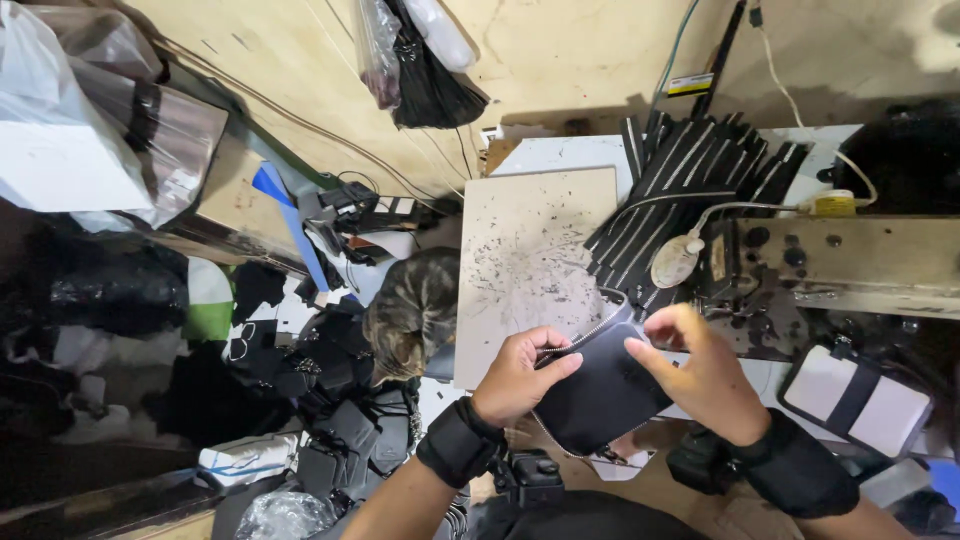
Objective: Inserting a stiffener strip into a leather component at a sewing station
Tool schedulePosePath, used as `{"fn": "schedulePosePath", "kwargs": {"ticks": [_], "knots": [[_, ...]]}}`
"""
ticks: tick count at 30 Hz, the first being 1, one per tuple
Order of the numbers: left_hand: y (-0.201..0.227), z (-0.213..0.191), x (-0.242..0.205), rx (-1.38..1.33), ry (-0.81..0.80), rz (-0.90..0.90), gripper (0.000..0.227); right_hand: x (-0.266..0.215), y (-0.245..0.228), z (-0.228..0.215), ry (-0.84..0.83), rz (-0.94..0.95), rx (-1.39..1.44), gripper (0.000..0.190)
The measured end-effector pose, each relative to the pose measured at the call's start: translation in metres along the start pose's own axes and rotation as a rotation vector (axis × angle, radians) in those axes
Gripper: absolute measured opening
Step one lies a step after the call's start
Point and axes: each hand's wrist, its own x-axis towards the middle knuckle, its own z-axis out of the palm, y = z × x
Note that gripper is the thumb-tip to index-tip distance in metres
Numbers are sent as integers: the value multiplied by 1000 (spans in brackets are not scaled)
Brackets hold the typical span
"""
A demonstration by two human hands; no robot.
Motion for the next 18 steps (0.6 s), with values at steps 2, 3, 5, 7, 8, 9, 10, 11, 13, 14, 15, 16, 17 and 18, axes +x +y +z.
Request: {"fn": "schedulePosePath", "kwargs": {"ticks": [2,3,5,7,8,9,10,11,13,14,15,16,17,18], "knots": [[2,2,0,-27,-3,-4,15,-3,-11,-1,-72,60,80,22],[2,3,0,-56,-8,-7,15,-5,-16,-2,-144,120,158,15],[21,11,-8,-85,-3,-4,13,-2,10,8,-149,111,267,16],[28,16,-12,-113,3,-1,13,-1,27,13,-152,101,378,19],[26,17,-12,-131,6,-10,13,-1,30,14,-150,84,405,19],[24,17,-11,-149,8,-19,14,-2,33,14,-146,69,432,20],[24,18,-11,-150,6,-21,14,-3,30,13,-145,71,431,20],[23,18,-11,-145,8,-14,13,-4,28,12,-141,45,434,20],[16,17,-9,-141,10,-8,13,-6,22,10,-139,21,436,21],[11,15,-7,-139,12,-3,13,-7,19,10,-130,11,437,20],[5,14,-5,-137,13,3,14,-8,16,9,-120,2,440,20],[8,15,-6,-138,13,1,14,-8,16,9,-121,3,439,20],[11,15,-7,-166,24,-15,14,-8,15,8,-116,-4,416,20],[15,15,-7,-194,35,-31,14,-8,14,8,-110,-11,393,20]]}}
